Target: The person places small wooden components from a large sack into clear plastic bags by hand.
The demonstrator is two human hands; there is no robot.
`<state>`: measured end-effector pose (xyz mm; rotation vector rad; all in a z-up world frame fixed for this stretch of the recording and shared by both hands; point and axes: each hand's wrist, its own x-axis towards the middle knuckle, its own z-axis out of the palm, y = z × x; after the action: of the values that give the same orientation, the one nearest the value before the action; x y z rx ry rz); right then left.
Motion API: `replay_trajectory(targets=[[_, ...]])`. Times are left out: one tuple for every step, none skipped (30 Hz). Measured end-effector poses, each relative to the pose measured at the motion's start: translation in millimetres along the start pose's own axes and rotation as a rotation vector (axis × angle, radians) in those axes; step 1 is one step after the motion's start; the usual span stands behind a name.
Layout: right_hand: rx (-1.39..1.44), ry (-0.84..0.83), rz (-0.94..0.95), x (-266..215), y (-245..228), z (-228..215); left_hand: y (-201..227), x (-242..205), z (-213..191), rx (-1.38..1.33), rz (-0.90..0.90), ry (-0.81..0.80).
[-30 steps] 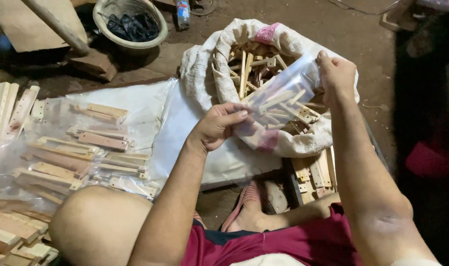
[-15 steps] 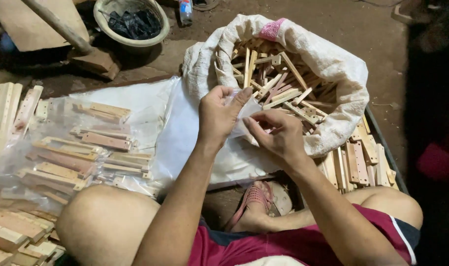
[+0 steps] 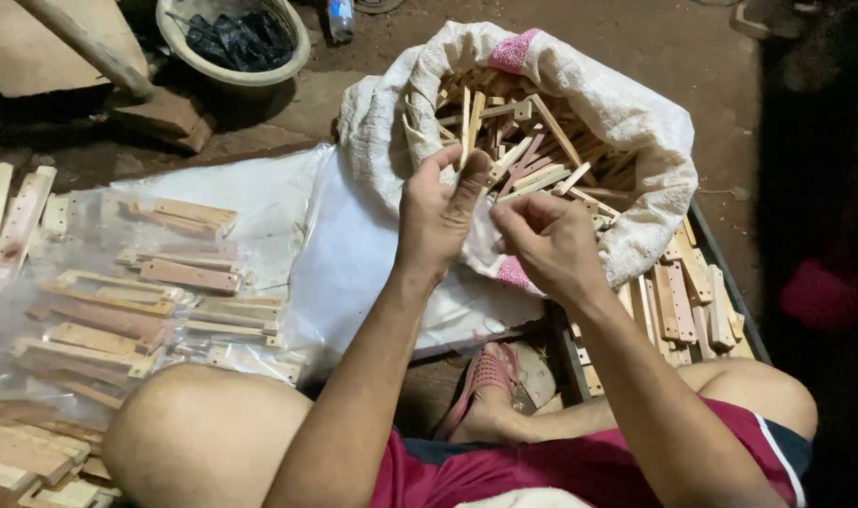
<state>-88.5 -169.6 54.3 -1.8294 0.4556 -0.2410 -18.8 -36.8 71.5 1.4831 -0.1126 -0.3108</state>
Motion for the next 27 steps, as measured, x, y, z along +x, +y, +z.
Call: replay_trajectory(targets=[[-0.003, 0.011, 0.002, 6, 5, -4, -1, 2, 1, -0.003, 0.0, -0.011], [-0.047, 0.123, -0.035, 11, 11, -7, -2, 4, 1, 0.069, -0.005, -0.069], [-0.091, 0.236, -0.072, 16, 16, -11, -2, 5, 2, 0.141, -0.008, -0.128], [-0.091, 0.242, -0.07, 16, 15, -18, -5, 8, 0, 0.142, -0.008, -0.135], [-0.086, 0.288, -0.064, 17, 14, -25, -7, 10, -1, 0.218, 0.024, -0.16], [-0.077, 0.338, -0.061, 19, 13, -32, -8, 14, -2, 0.295, 0.062, -0.187], [-0.074, 0.349, -0.062, 20, 13, -32, -14, 20, 0, 0.299, 0.068, -0.197], [-0.097, 0.343, -0.053, 19, 14, -32, -22, 23, 3, 0.451, 0.146, -0.173], [-0.12, 0.338, -0.043, 18, 16, -33, -31, 26, 6, 0.601, 0.227, -0.147], [-0.122, 0.344, -0.037, 15, 15, -37, -30, 25, 10, 0.6, 0.225, -0.155], [-0.222, 0.311, -0.082, 12, 15, -40, -29, 24, 15, 0.649, 0.196, -0.1], [-0.319, 0.268, -0.128, 9, 15, -41, -29, 21, 17, 0.699, 0.163, -0.036], [-0.321, 0.264, -0.124, 6, 12, -44, -31, 20, 20, 0.699, 0.157, -0.036], [-0.388, 0.271, -0.445, 5, 8, -47, -32, 20, 24, 0.738, 0.167, -0.02], [-0.448, 0.275, -0.766, 4, 4, -50, -33, 20, 28, 0.776, 0.178, -0.003], [-0.445, 0.271, -0.764, 2, -2, -49, -33, 20, 29, 0.779, 0.173, -0.002], [-0.533, 0.215, -0.784, 1, -8, -48, -32, 20, 31, 0.762, 0.17, 0.005], [-0.625, 0.167, -0.801, -1, -14, -48, -32, 21, 35, 0.744, 0.172, 0.004], [-0.627, 0.172, -0.796, 1, -2, -53, -25, 16, 38, 0.745, 0.173, -0.003], [-0.745, 0.071, -0.616, 4, 9, -56, -17, 12, 39, 0.753, 0.185, -0.007], [-0.854, -0.03, -0.43, 8, 20, -60, -9, 8, 41, 0.761, 0.197, -0.01], [-0.85, -0.031, -0.428, 4, 15, -59, -7, 6, 44, 0.765, 0.195, -0.011], [-0.855, -0.073, -0.355, 0, 11, -59, -5, 4, 47, 0.804, 0.202, -0.018], [-0.859, -0.114, -0.278, -5, 7, -59, -4, 2, 50, 0.843, 0.21, -0.029], [-0.856, -0.113, -0.273, -1, 14, -59, -8, 2, 52, 0.846, 0.208, -0.033], [-0.817, -0.033, -0.228, 3, 20, -60, -12, 3, 55, 0.871, 0.21, -0.069], [-0.777, 0.047, -0.183, 7, 26, -60, -16, 4, 57, 0.896, 0.211, -0.104]])
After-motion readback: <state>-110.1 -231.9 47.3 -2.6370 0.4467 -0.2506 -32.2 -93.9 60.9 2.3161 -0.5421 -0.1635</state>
